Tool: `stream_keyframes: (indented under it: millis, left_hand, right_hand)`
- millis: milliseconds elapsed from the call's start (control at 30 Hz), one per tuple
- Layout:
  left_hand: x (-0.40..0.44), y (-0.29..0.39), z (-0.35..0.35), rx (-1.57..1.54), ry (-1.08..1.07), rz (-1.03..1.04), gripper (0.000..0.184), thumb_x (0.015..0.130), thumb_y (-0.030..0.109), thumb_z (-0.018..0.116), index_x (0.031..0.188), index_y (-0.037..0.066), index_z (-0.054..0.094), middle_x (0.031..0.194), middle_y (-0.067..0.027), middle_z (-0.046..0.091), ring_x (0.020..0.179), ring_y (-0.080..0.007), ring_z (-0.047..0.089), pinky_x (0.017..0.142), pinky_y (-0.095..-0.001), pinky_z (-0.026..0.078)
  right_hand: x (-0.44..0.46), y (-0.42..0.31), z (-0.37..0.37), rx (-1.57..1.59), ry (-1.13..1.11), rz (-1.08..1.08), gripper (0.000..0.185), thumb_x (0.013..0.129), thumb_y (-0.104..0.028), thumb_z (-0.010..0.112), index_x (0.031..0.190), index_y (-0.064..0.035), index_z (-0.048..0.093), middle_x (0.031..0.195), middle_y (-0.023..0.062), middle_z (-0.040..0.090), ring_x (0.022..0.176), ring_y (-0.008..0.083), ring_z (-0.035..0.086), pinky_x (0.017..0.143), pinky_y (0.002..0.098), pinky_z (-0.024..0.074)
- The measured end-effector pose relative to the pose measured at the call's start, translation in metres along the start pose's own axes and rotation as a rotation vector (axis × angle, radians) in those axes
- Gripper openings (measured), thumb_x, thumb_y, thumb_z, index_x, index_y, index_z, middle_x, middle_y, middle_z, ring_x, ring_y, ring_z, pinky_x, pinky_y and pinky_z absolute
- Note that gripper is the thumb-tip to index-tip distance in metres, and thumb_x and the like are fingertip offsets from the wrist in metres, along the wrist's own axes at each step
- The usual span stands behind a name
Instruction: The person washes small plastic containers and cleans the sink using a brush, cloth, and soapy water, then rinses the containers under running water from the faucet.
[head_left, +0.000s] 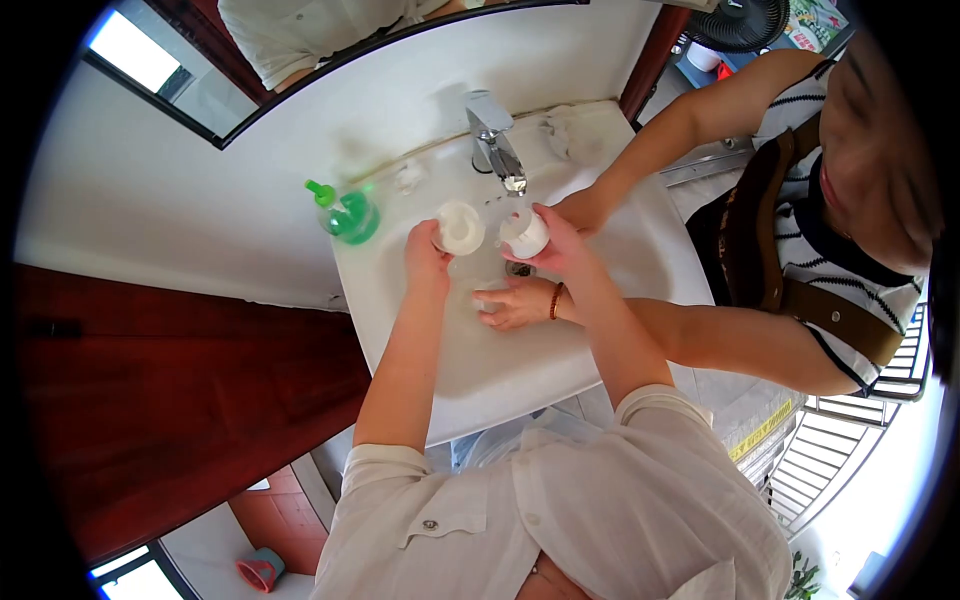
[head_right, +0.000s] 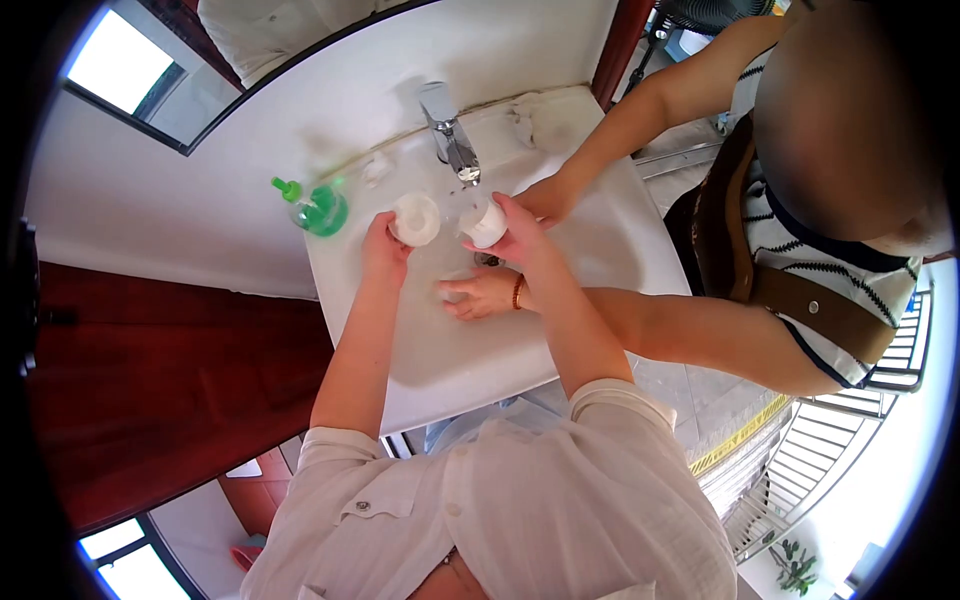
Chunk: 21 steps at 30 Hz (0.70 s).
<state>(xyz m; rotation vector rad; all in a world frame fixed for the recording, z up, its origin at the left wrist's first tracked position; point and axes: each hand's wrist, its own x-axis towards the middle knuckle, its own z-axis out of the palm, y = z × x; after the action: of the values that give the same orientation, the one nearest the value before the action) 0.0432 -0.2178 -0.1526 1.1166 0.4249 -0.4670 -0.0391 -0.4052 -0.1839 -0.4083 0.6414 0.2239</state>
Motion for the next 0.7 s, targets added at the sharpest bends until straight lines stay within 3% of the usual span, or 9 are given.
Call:
stream_keyframes:
  millis: [100, 167, 200, 267, 400, 467, 600, 667, 700]
  left_hand:
    - [0.006, 0.006, -0.015, -0.032, -0.040, -0.009, 0.015, 0.079, 0.019, 0.053, 0.088, 0.006, 0.053, 0.081, -0.0022, 0.055, 0.076, -0.0151, 0.055, 0.064, -0.0301, 0.045]
    - [0.005, 0.004, -0.015, 0.024, -0.087, -0.028, 0.016, 0.080, 0.020, 0.054, 0.087, 0.005, 0.054, 0.082, -0.0029, 0.056, 0.077, -0.0160, 0.057, 0.067, -0.0300, 0.046]
    - [0.002, 0.004, -0.013, 0.083, -0.139, -0.051, 0.017, 0.081, 0.021, 0.055, 0.086, 0.005, 0.055, 0.084, -0.0037, 0.058, 0.079, -0.0170, 0.058, 0.071, -0.0299, 0.047]
    - [-0.012, 0.004, 0.002, 0.234, -0.190, -0.081, 0.021, 0.082, 0.023, 0.056, 0.088, 0.003, 0.056, 0.084, -0.0040, 0.058, 0.079, -0.0164, 0.059, 0.070, -0.0300, 0.048]
    - [-0.019, -0.003, 0.021, 0.711, -0.335, -0.106, 0.040, 0.083, 0.034, 0.059, 0.100, -0.003, 0.057, 0.091, -0.0069, 0.060, 0.082, -0.0163, 0.059, 0.071, -0.0303, 0.048]
    - [-0.018, -0.007, 0.026, 0.694, -0.384, -0.126, 0.045, 0.082, 0.035, 0.061, 0.104, -0.004, 0.056, 0.094, -0.0083, 0.061, 0.083, -0.0164, 0.060, 0.071, -0.0301, 0.048]
    - [-0.005, -0.017, 0.026, 0.527, -0.501, -0.235, 0.050, 0.081, 0.035, 0.064, 0.108, -0.005, 0.055, 0.098, -0.0098, 0.061, 0.084, -0.0163, 0.060, 0.071, -0.0292, 0.048]
    - [-0.005, -0.023, 0.032, 0.529, -0.490, -0.213, 0.048, 0.081, 0.035, 0.064, 0.108, -0.005, 0.055, 0.096, -0.0093, 0.062, 0.082, -0.0158, 0.060, 0.071, -0.0293, 0.048]
    - [-0.005, -0.025, 0.033, 0.532, -0.469, -0.191, 0.047, 0.081, 0.034, 0.064, 0.107, -0.004, 0.056, 0.094, -0.0087, 0.062, 0.081, -0.0153, 0.060, 0.071, -0.0293, 0.048]
  right_hand:
    - [0.025, 0.002, 0.000, 0.077, -0.080, -0.053, 0.034, 0.095, -0.033, 0.036, 0.119, -0.0104, 0.042, 0.115, 0.0104, 0.051, 0.104, 0.0303, 0.052, 0.082, 0.0535, 0.0455]
    - [0.035, -0.003, -0.008, -0.216, -0.410, -0.105, 0.035, 0.096, -0.031, 0.029, 0.119, -0.0072, 0.042, 0.113, 0.0126, 0.054, 0.106, 0.0303, 0.052, 0.086, 0.0490, 0.0449]
    - [0.035, -0.002, -0.005, -0.218, -0.413, -0.102, 0.035, 0.096, -0.031, 0.029, 0.119, -0.0072, 0.042, 0.113, 0.0126, 0.054, 0.106, 0.0303, 0.052, 0.086, 0.0490, 0.0449]
    - [0.031, 0.003, 0.005, 0.003, -0.290, -0.216, 0.037, 0.096, -0.030, 0.029, 0.114, -0.0037, 0.049, 0.118, 0.0146, 0.052, 0.107, 0.0298, 0.052, 0.091, 0.0432, 0.0423]
    - [0.025, 0.008, 0.008, 0.005, -0.249, -0.250, 0.038, 0.097, -0.030, 0.028, 0.115, -0.0042, 0.049, 0.118, 0.0143, 0.052, 0.109, 0.0271, 0.050, 0.095, 0.0394, 0.0394]
    - [0.031, 0.006, 0.005, 0.056, -0.232, -0.272, 0.043, 0.098, -0.032, 0.023, 0.122, -0.0025, 0.042, 0.113, 0.0122, 0.056, 0.104, 0.0254, 0.053, 0.092, 0.0403, 0.0413]
    - [0.027, -0.001, 0.005, -0.038, -0.165, -0.274, 0.042, 0.097, -0.034, 0.026, 0.118, -0.0032, 0.047, 0.111, 0.0108, 0.057, 0.099, 0.0231, 0.054, 0.086, 0.0366, 0.0429]
    - [0.006, -0.008, 0.014, -0.378, 0.223, -0.292, 0.039, 0.092, -0.039, 0.038, 0.117, -0.0122, 0.051, 0.104, 0.0072, 0.056, 0.091, 0.0211, 0.052, 0.079, 0.0357, 0.0416]
    - [0.011, -0.009, 0.008, -0.378, 0.224, -0.291, 0.039, 0.092, -0.039, 0.038, 0.117, -0.0122, 0.051, 0.104, 0.0072, 0.056, 0.091, 0.0211, 0.052, 0.079, 0.0357, 0.0416]
